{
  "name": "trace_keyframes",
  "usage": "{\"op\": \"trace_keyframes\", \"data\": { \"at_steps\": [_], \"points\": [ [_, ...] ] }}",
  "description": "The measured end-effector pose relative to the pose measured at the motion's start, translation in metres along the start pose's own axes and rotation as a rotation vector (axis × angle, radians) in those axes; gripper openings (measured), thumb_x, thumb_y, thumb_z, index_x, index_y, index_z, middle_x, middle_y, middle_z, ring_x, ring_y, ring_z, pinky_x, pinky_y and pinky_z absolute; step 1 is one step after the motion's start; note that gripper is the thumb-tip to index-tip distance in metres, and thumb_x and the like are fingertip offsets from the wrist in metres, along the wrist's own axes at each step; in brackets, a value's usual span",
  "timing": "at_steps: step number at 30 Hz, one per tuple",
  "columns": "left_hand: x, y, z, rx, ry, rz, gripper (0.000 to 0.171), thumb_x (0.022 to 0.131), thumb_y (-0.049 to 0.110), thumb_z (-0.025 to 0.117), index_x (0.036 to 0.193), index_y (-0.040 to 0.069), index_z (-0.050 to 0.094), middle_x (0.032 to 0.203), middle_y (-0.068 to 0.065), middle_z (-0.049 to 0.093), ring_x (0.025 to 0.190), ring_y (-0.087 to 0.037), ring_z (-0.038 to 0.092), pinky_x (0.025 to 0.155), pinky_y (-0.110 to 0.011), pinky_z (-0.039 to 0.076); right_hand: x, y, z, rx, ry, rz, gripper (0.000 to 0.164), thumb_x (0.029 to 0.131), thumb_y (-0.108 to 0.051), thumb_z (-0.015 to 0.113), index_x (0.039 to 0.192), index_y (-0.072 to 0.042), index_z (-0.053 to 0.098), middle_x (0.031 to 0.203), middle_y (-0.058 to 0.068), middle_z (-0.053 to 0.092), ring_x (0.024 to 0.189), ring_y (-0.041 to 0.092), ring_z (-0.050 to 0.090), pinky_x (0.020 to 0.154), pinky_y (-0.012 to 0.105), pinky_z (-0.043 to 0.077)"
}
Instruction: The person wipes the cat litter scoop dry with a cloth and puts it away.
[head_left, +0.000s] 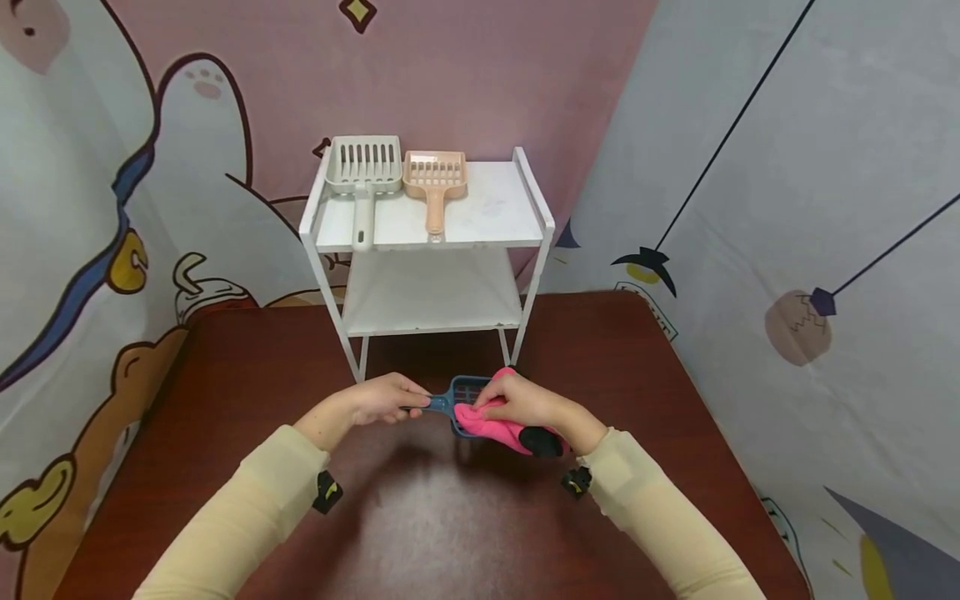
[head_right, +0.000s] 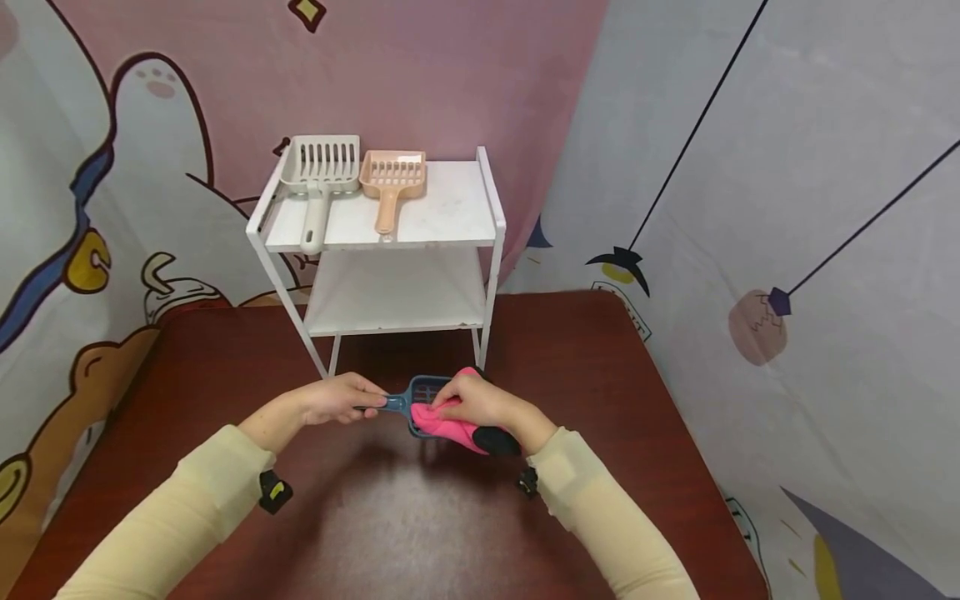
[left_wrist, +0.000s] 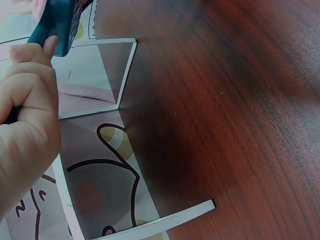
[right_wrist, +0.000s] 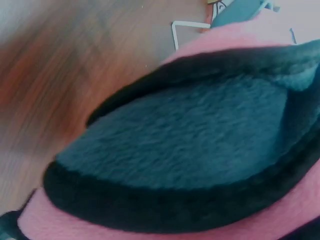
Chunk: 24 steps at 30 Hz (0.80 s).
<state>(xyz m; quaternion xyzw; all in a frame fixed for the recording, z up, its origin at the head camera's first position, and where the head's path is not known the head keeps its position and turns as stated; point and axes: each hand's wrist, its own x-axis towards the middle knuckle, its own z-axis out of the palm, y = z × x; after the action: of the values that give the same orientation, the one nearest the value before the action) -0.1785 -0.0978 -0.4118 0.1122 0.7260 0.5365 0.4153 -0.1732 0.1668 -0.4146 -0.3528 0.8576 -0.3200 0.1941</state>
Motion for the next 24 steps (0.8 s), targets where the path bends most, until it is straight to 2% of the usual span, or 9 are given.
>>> {"op": "trace_keyframes", "data": {
  "at_steps": [6,11,18,21,24],
  "points": [
    [-0.002,0.0,-0.003,0.006,-0.001,-0.012,0.036,0.098,0.012,0.047,0.126,-0.01,0.051,0.065,0.004,0.049,0.047,-0.004,0.021,0.048,-0.018,0.021,-0.01,0.003,-0.008,-0.071,0.0,0.03,0.015,0.086,-0.013,0.066,0.098,-0.007,0.073,0.098,0.003,0.07,0.096,0.013,0.058,0.081,0.021,0.049],
    [-0.005,0.0,-0.008,0.009,-0.004,-0.02,0.041,0.098,0.013,0.046,0.132,-0.011,0.044,0.067,0.003,0.048,0.047,-0.005,0.018,0.049,-0.02,0.021,-0.019,0.004,-0.016,-0.087,0.019,0.046,0.015,0.086,-0.012,0.066,0.098,-0.008,0.073,0.096,0.003,0.07,0.094,0.013,0.058,0.079,0.02,0.05],
    [-0.006,-0.002,-0.013,-0.019,-0.021,-0.014,0.043,0.098,0.013,0.046,0.133,-0.011,0.042,0.068,0.004,0.049,0.046,-0.003,0.018,0.048,-0.018,0.02,-0.028,0.005,-0.029,-0.075,0.049,0.044,0.014,0.086,-0.008,0.065,0.098,-0.006,0.072,0.098,0.006,0.069,0.09,0.013,0.06,0.077,0.021,0.05],
    [-0.007,-0.003,-0.016,-0.021,-0.021,-0.016,0.043,0.098,0.013,0.046,0.134,-0.011,0.042,0.069,0.004,0.049,0.046,-0.003,0.019,0.048,-0.018,0.021,-0.032,0.007,-0.036,-0.046,0.055,0.064,0.015,0.087,-0.007,0.064,0.099,-0.004,0.072,0.095,0.007,0.069,0.083,0.013,0.059,0.07,0.021,0.05],
    [-0.009,-0.004,-0.018,-0.031,-0.03,-0.014,0.044,0.099,0.013,0.044,0.135,-0.011,0.039,0.069,0.004,0.048,0.046,-0.003,0.018,0.048,-0.018,0.021,-0.036,0.01,-0.043,-0.017,0.064,0.12,0.014,0.087,-0.007,0.064,0.098,-0.004,0.071,0.088,0.006,0.068,0.073,0.012,0.055,0.06,0.02,0.047]
  ]
}}
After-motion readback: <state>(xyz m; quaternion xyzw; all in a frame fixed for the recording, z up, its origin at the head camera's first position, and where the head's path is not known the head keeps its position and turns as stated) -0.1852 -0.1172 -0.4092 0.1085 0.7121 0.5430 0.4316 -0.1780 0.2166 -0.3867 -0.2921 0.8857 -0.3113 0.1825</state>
